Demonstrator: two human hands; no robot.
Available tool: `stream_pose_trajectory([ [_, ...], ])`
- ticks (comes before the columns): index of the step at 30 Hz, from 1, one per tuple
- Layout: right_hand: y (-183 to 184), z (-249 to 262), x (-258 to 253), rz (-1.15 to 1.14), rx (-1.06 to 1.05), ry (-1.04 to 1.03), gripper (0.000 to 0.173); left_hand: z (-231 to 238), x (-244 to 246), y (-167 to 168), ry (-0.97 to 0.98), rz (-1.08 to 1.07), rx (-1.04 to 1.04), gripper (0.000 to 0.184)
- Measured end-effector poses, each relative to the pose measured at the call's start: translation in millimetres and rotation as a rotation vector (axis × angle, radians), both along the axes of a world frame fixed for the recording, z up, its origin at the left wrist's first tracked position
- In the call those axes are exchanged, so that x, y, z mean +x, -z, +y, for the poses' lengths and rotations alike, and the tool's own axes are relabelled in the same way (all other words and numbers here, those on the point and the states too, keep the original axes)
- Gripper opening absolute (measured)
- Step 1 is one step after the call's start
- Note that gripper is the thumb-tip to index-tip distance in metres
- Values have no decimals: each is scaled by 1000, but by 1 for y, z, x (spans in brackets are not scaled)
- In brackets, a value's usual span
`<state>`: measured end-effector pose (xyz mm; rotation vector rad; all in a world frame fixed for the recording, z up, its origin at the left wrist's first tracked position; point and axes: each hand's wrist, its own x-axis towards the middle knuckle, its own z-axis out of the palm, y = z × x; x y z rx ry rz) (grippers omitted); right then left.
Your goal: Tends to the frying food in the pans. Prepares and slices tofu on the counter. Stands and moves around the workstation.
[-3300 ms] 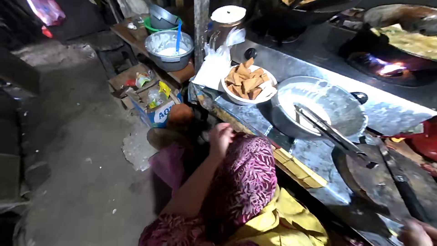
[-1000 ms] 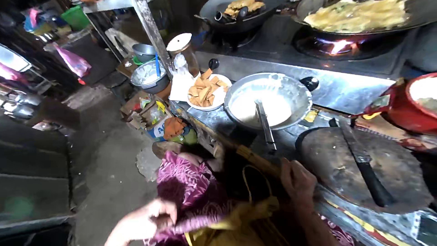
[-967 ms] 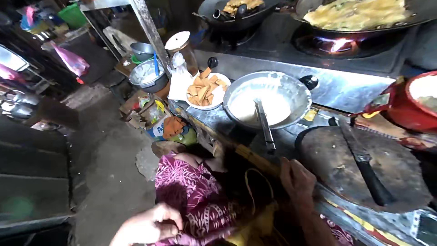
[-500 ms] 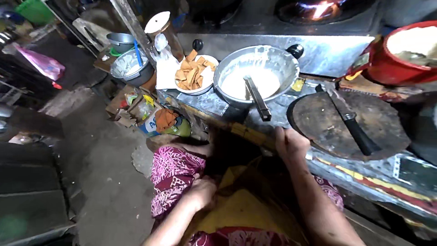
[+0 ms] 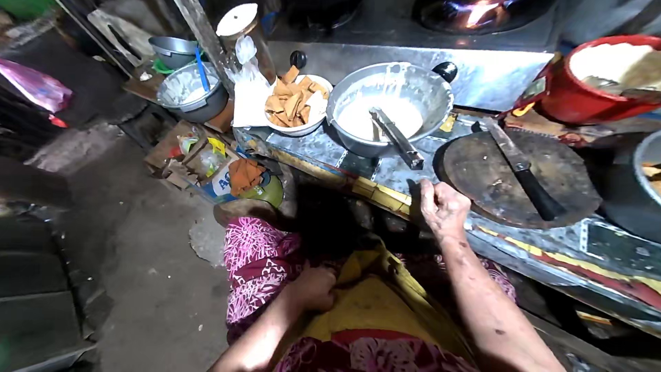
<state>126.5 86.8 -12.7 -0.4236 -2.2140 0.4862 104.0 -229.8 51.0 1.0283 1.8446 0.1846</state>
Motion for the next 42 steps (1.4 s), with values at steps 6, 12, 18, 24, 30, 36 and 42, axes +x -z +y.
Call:
stream_pose_trajectory([
  [6,1,2,1,-8,61,-2,47,-7,-14,14,-57,-88,38,33],
  [12,-3,4,3,-61,115,10,46,5,-22,13,-25,-134,43,33],
  [18,-10,4,5,-140,154,28,49,-2,-27,31,-29,-118,177,28],
  [24,-13,6,6,-201,101,30,51,-19,-25,23,-69,-130,200,32],
  [30,-16,7,5,-223,64,38,53,-31,-22,24,-100,-117,234,32],
  [36,-18,5,5,-234,31,36,54,-29,-22,30,-144,-95,273,29],
  [42,-12,11,5,-177,18,-2,53,-21,-23,38,-306,4,369,31],
])
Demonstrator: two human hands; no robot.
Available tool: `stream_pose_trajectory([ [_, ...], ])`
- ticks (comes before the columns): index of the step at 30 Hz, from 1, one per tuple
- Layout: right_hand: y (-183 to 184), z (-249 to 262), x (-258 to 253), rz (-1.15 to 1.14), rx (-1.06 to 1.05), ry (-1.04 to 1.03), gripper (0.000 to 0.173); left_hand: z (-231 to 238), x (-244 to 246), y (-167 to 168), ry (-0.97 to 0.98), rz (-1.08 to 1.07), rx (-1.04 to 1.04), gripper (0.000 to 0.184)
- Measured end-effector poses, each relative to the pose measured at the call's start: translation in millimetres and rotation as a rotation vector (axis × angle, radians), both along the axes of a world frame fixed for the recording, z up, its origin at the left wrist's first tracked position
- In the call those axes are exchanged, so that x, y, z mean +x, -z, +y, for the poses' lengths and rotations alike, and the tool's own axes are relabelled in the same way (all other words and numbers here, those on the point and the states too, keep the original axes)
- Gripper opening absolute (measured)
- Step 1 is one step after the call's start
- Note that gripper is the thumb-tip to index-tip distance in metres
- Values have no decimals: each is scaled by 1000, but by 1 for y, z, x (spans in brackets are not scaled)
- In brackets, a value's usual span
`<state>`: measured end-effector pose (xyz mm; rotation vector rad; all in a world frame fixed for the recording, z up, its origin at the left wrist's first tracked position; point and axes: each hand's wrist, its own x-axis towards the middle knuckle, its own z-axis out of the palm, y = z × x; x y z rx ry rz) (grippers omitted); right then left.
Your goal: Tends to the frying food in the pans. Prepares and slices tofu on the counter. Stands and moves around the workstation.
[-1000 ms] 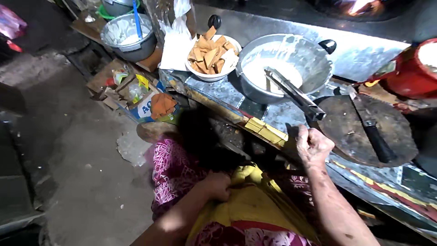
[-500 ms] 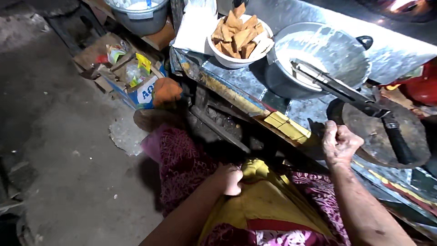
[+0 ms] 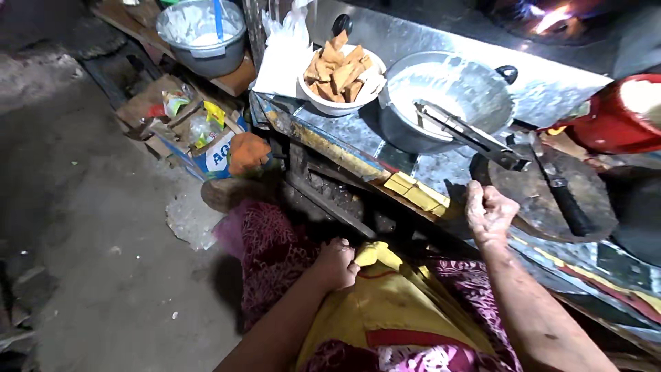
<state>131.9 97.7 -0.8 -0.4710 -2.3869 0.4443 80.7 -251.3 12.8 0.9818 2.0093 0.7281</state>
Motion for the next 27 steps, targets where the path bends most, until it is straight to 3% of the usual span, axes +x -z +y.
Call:
stream_pose_trajectory([
  [6,1,-2,-1,41,-38,-20,53,-3,-3,-6,-383,244,221,32],
  [12,2,-5,-2,50,-9,-8,52,-22,-15,-6,-620,308,342,26],
  [21,0,-8,-5,-2,68,28,54,-22,-30,8,-838,343,562,24],
  [27,-1,-9,-5,3,84,21,53,-37,-55,9,-873,373,434,25],
])
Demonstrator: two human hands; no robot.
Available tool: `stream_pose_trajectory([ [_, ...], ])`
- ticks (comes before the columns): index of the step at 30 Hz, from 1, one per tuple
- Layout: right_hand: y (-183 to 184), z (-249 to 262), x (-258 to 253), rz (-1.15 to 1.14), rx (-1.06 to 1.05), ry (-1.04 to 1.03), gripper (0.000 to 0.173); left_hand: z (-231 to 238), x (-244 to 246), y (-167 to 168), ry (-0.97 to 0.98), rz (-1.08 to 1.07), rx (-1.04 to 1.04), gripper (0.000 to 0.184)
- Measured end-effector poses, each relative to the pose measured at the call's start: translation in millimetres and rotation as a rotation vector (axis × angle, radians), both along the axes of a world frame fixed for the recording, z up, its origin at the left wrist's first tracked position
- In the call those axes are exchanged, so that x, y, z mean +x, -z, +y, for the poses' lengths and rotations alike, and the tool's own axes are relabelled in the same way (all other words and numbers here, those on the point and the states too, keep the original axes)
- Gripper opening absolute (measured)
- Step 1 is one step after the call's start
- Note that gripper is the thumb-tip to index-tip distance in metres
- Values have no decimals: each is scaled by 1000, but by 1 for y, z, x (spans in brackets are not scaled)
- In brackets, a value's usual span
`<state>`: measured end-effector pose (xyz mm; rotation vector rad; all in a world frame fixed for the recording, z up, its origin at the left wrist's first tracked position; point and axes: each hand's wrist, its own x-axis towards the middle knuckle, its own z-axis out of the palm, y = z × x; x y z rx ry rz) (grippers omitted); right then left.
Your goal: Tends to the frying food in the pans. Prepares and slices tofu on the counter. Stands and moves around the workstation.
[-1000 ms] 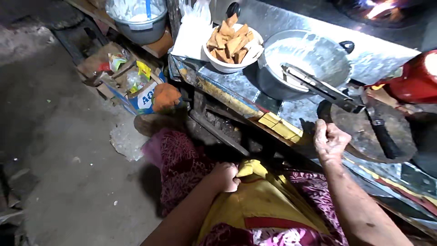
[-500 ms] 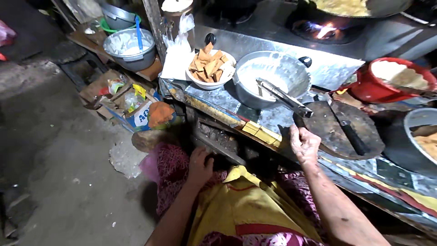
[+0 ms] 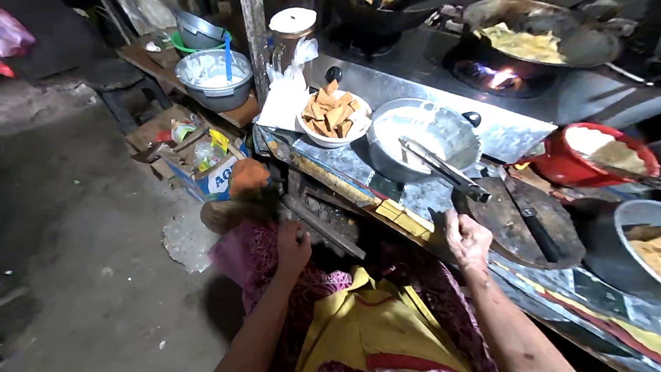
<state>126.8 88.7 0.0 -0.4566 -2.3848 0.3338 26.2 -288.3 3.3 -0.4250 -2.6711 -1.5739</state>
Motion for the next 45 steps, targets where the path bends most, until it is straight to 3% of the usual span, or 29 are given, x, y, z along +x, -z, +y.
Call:
stream_pose_trajectory([
  [6,1,1,3,3,38,-35,52,-8,-41,12,4,-93,-239,32],
  [9,1,2,4,22,98,-91,51,-6,-51,10,-71,-204,-228,32],
  [12,-5,-19,7,2,93,-291,49,-6,-58,11,-140,-249,-153,32],
  [15,16,-67,3,-187,-112,-465,46,-14,-69,27,-185,-244,-63,30],
  [19,76,-99,-24,-541,-299,-617,25,-23,-88,33,-269,-385,-12,29],
  [22,107,-101,-56,-904,-419,-567,28,-26,-93,33,-241,-490,-60,31],
  [26,146,-102,-103,-1163,-418,-500,34,-27,-95,32,-218,-567,-50,32],
  [30,206,-98,-138,-1189,-453,-455,32,-36,-93,36,-228,-548,-9,29],
  [34,228,-111,-170,-1247,-582,-314,33,-45,-87,44,-266,-518,44,28],
  [45,295,-94,-213,-1318,-546,-194,34,-63,-77,52,-346,-507,103,26],
])
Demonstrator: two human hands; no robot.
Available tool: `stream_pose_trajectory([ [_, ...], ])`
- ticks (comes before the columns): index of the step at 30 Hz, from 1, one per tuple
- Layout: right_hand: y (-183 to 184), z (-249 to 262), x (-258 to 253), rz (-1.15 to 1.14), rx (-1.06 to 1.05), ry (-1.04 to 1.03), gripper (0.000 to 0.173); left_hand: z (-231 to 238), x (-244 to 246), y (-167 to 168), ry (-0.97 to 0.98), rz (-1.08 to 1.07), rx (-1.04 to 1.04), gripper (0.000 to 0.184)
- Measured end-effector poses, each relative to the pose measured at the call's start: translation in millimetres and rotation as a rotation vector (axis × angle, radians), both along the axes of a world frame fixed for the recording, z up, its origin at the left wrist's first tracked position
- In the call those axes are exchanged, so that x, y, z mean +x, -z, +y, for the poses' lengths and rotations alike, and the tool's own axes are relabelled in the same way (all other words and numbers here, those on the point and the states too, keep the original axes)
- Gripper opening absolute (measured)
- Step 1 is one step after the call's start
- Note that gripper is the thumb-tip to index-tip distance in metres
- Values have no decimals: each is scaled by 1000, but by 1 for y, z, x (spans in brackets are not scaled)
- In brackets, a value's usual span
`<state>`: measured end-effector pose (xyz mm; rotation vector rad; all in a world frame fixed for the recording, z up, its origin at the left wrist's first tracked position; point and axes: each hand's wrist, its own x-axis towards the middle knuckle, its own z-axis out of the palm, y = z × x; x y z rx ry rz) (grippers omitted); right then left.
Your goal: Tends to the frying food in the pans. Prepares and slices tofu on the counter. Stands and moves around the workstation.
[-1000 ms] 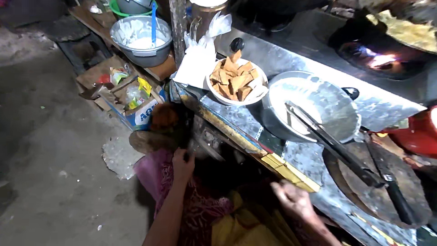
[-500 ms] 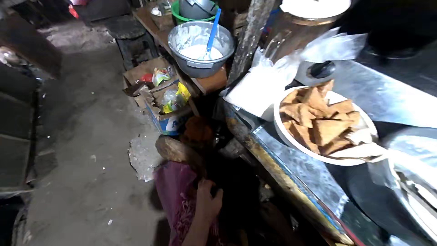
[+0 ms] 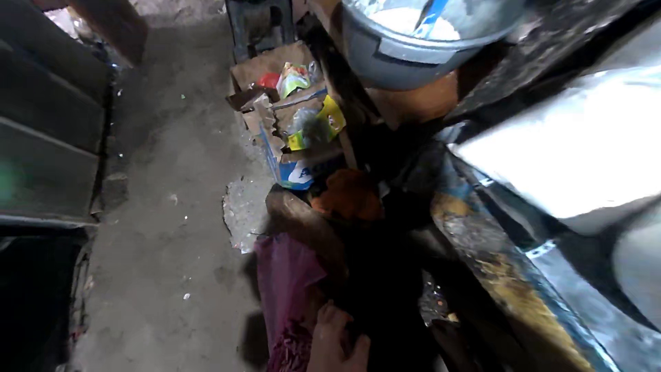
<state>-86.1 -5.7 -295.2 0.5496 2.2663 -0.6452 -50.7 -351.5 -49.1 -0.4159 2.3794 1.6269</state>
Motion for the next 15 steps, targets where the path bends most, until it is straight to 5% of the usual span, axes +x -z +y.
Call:
stream_pose_trajectory([
  [11,28,1,-15,-60,5,257,51,-23,10,4,-22,1,-36,26],
  [15,-41,-34,-39,-38,82,251,52,-29,22,6,-26,-37,-51,31],
])
